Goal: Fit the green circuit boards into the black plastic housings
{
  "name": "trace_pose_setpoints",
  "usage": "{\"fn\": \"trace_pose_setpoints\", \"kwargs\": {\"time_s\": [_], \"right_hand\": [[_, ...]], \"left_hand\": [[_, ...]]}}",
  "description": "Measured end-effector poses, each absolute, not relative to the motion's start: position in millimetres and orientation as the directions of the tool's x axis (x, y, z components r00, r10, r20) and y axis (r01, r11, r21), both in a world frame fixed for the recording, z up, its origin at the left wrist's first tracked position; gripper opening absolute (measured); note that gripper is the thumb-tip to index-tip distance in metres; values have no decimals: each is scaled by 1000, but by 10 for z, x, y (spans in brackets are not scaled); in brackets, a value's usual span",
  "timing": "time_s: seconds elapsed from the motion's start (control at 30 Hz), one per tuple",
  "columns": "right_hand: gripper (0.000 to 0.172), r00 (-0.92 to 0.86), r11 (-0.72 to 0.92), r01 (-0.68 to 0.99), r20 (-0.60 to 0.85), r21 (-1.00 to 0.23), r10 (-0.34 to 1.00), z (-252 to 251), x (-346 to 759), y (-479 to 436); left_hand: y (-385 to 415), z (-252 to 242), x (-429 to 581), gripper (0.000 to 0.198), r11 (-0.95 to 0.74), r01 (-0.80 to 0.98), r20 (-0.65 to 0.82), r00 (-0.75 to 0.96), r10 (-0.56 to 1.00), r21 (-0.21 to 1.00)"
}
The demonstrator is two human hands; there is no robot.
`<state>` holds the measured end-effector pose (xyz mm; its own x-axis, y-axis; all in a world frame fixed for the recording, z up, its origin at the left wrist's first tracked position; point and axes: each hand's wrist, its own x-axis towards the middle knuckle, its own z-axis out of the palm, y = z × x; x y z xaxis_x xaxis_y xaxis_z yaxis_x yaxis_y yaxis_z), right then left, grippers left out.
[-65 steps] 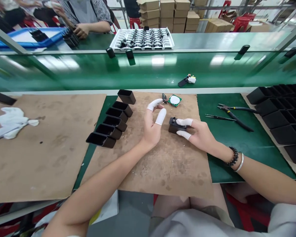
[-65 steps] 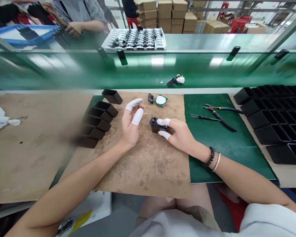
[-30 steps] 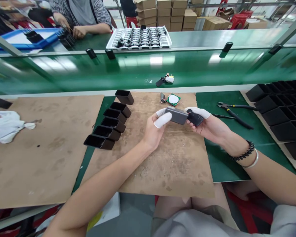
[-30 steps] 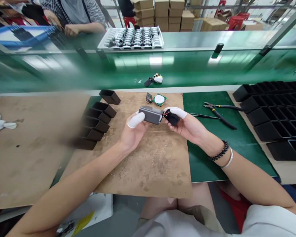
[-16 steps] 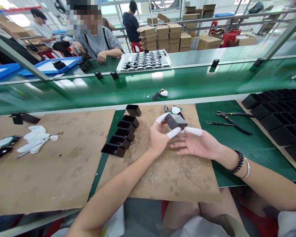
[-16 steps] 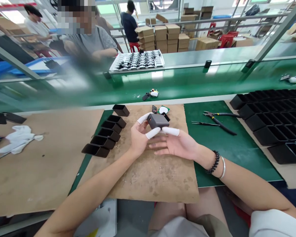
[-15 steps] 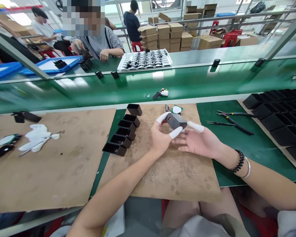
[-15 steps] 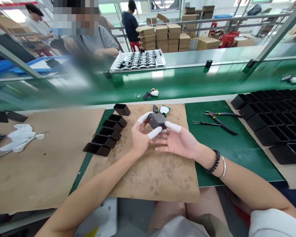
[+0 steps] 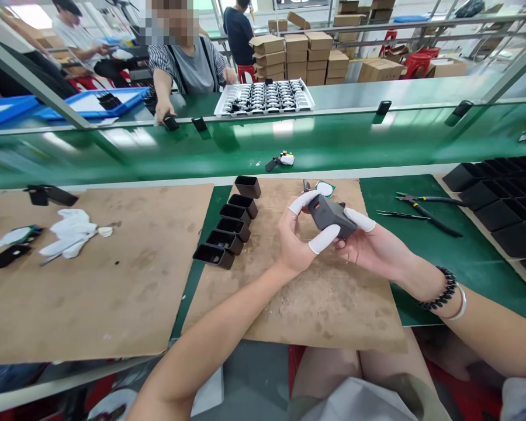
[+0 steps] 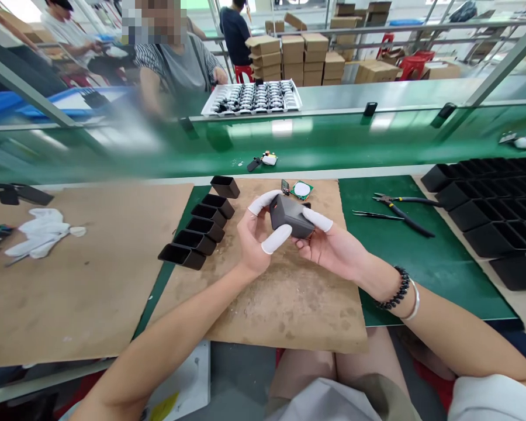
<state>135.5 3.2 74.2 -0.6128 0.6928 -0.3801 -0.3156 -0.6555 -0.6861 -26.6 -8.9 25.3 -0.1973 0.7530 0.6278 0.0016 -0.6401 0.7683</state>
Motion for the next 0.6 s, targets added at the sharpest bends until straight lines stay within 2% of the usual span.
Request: {"fn": "trace_pose_setpoints", "kwargs": {"time_s": [0.07, 0.1, 0.13, 0.17, 0.2, 0.23, 0.27, 0.37, 0.5, 0.57, 0.6], "right_hand": [[25, -504, -476, -233, -313, -848, 805, 786, 1367, 255], [24, -424, -328, -131, -246, -935, 871, 813, 1373, 442], [23, -319, -139, 23, -139, -990, 937, 842, 1377, 673], [23, -199, 77, 240, 28, -968, 980, 871, 1378, 934], [29, -149, 215, 519, 160, -827, 976, 899, 1374, 1211], [35, -151, 263, 770, 234, -581, 960, 923, 1365, 1484], [38, -168, 233, 920, 219, -316, 961, 942, 1350, 1741], [42, -140, 160, 974, 129, -162, 982, 969, 1261, 2311], [35, -38, 46, 996, 91, -82, 995, 976, 925, 2613], [37, -95, 103, 994, 169, -37, 981, 957, 615, 2639], [40, -193, 199, 980, 209, -7, 959, 934, 430, 2635]], "left_hand": [[-68, 188, -222, 59, -584, -22, 566, -218, 795, 811], [-57, 149, -194, 61, -529, -24, 508, -243, 826, 849], [-44, 108, -167, 63, -460, -15, 440, -267, 857, 888], [-31, 71, -144, 63, -383, 12, 371, -275, 887, 924], [-18, 39, -127, 61, -309, 60, 314, -258, 914, 949], [-6, 16, -117, 58, -244, 127, 267, -218, 939, 961], [5, 3, -113, 53, -199, 202, 233, -164, 959, 959], [21, 11, -122, 41, -163, 380, 186, -24, 982, 910], [21, 46, -117, 36, -170, 479, 175, 34, 984, 861], [20, 53, -110, 35, -175, 504, 171, 56, 984, 846], [19, 55, -110, 35, -183, 512, 175, 65, 982, 839]]}}
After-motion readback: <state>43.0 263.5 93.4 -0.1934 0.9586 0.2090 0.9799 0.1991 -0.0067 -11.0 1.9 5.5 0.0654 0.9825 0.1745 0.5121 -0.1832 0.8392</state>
